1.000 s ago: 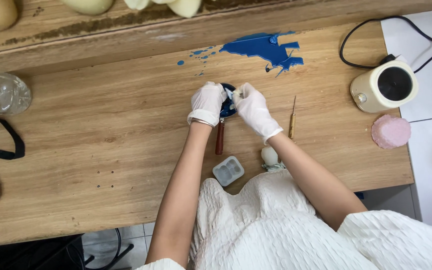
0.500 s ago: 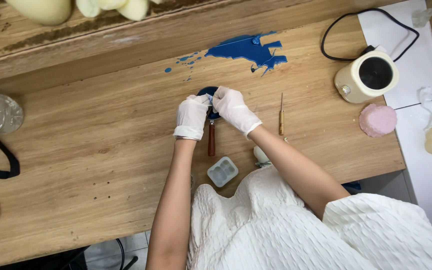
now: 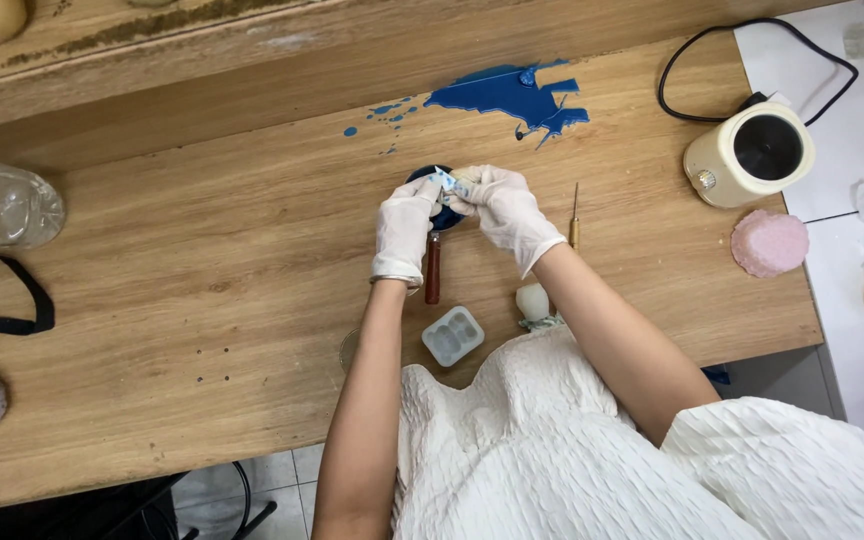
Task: Cleaning a blue wax spill on a wooden surface and preparing wax in a melting pot using a palette knife and cloth.
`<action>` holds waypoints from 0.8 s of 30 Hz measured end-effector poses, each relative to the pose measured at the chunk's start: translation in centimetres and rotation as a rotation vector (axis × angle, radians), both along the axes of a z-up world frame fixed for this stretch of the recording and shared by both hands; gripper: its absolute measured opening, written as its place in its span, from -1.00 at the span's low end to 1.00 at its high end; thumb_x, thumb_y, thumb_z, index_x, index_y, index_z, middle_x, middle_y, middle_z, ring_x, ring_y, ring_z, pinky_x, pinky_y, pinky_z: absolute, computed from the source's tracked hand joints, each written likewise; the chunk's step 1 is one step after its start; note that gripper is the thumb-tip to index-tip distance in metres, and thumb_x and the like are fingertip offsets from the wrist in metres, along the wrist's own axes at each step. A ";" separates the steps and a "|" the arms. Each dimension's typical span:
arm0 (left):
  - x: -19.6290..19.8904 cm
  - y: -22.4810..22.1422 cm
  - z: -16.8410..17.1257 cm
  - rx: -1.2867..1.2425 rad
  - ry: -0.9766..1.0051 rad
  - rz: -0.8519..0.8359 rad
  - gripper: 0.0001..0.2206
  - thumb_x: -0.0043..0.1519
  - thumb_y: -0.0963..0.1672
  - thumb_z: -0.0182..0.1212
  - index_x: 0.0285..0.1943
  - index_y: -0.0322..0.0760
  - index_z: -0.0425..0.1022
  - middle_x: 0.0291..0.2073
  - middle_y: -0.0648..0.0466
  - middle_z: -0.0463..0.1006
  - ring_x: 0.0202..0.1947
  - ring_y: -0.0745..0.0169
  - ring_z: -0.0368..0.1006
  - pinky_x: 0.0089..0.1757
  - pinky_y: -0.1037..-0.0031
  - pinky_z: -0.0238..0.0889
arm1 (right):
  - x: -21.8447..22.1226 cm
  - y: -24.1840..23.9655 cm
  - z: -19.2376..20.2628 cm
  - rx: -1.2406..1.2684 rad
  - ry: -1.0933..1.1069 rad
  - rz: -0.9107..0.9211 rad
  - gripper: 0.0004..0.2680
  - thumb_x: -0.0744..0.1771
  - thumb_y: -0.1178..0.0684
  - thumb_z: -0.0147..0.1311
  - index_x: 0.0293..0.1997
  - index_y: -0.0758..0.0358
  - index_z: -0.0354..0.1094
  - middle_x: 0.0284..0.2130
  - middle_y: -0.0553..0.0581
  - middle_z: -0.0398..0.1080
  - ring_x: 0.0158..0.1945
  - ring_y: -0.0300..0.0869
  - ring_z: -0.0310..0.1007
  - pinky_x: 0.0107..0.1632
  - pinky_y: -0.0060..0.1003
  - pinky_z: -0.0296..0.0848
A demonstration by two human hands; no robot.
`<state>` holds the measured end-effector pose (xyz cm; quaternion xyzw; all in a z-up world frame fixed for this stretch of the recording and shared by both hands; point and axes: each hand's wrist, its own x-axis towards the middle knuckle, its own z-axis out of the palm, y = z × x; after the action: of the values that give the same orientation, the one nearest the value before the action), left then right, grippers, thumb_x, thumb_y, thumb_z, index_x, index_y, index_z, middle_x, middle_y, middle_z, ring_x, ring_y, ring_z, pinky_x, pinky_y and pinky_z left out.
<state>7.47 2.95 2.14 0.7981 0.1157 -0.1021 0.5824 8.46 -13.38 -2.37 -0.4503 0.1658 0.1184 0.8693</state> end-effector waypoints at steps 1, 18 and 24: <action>-0.2 -0.1 -0.5 -0.062 0.012 0.003 -0.62 0.23 0.01 0.28 0.12 -0.26 0.65 -0.11 -0.02 0.71 -0.18 0.23 0.57 -0.15 0.42 0.38 | -0.3 -0.2 0.6 0.071 0.061 -0.012 -0.94 0.31 0.32 0.07 -0.18 0.46 0.37 -0.33 0.18 0.52 -0.31 -0.17 0.60 -0.20 -0.30 0.64; 0.2 -0.5 -2.3 0.240 -0.216 -0.030 -0.69 0.21 -0.07 0.33 0.09 -0.25 0.61 -0.05 -0.11 0.65 0.00 -0.09 0.53 0.02 0.24 0.36 | -2.8 -3.2 -2.8 -0.069 0.056 -0.203 -0.96 0.31 0.35 0.14 -0.21 0.46 0.40 -0.35 0.20 0.52 -0.32 -0.15 0.57 -0.30 -0.40 0.54; -1.3 -2.5 5.2 0.741 -0.164 -0.251 -0.52 0.17 -0.05 0.35 0.30 -0.18 0.47 0.12 -0.17 0.49 0.12 -0.15 0.40 0.09 0.11 0.25 | -1.6 -15.2 -7.4 -0.220 0.142 -0.454 -0.96 0.30 0.31 0.16 -0.29 0.42 0.38 -0.40 0.21 0.52 -0.40 -0.16 0.55 -0.39 -0.41 0.51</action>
<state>6.14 0.43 7.36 0.9676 -0.0004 -0.0598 0.2454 6.87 -28.59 -9.72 -0.4838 0.3349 -0.0670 0.8058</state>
